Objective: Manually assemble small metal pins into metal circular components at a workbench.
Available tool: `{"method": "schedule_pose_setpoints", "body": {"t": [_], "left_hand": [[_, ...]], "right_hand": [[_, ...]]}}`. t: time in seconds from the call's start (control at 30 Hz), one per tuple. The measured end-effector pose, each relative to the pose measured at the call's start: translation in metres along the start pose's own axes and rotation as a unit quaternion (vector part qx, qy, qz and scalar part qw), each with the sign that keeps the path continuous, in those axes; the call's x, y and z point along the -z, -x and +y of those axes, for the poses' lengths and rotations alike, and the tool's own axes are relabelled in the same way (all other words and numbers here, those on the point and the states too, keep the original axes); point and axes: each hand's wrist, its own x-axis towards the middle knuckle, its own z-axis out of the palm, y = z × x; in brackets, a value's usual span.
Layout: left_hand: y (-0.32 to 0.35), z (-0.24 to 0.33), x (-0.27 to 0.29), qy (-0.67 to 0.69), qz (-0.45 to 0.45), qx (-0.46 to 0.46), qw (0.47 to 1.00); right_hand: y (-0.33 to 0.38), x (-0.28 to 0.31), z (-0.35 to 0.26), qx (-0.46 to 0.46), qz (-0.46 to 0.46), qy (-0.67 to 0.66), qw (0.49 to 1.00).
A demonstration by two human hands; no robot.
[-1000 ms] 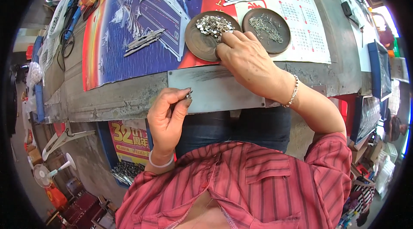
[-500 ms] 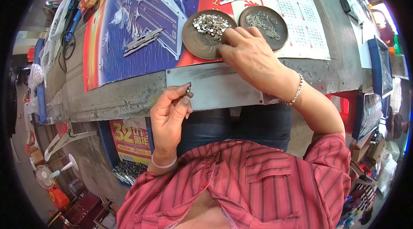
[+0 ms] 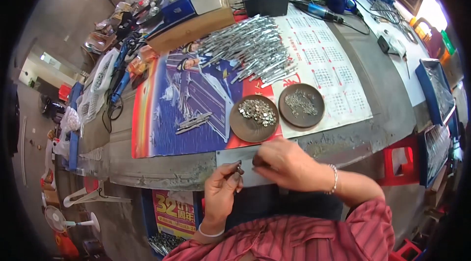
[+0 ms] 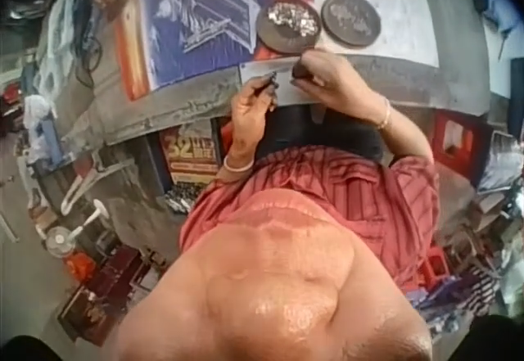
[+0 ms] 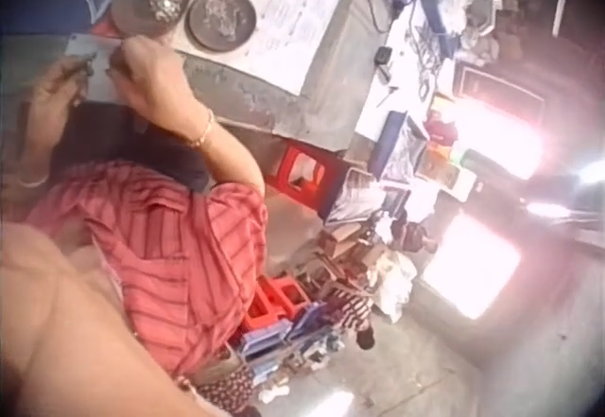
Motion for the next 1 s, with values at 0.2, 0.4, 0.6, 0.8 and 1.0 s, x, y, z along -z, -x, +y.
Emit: {"method": "schedule_pose_setpoints", "body": {"t": [0.2, 0.4, 0.6, 0.8, 1.0], "left_hand": [[0.001, 0.004, -0.012, 0.035, -0.037, 0.015, 0.999], [0.003, 0.002, -0.024, 0.076, -0.089, -0.011, 0.993], [0.010, 0.001, -0.035, 0.074, -0.109, -0.024, 0.991], [0.013, 0.000, -0.041, 0.119, -0.113, -0.022, 0.986], [0.019, 0.004, -0.047, 0.077, -0.171, -0.043, 0.981]], "right_hand": [[0.012, -0.024, -0.009, 0.017, 0.063, -0.061, 0.996], [0.020, -0.029, -0.012, 0.029, 0.135, -0.058, 0.989], [0.031, -0.038, -0.010, 0.051, 0.225, -0.041, 0.972], [0.037, -0.041, -0.011, 0.018, 0.244, -0.144, 0.959], [0.049, -0.029, -0.007, -0.078, 0.147, -0.518, 0.839]]}}
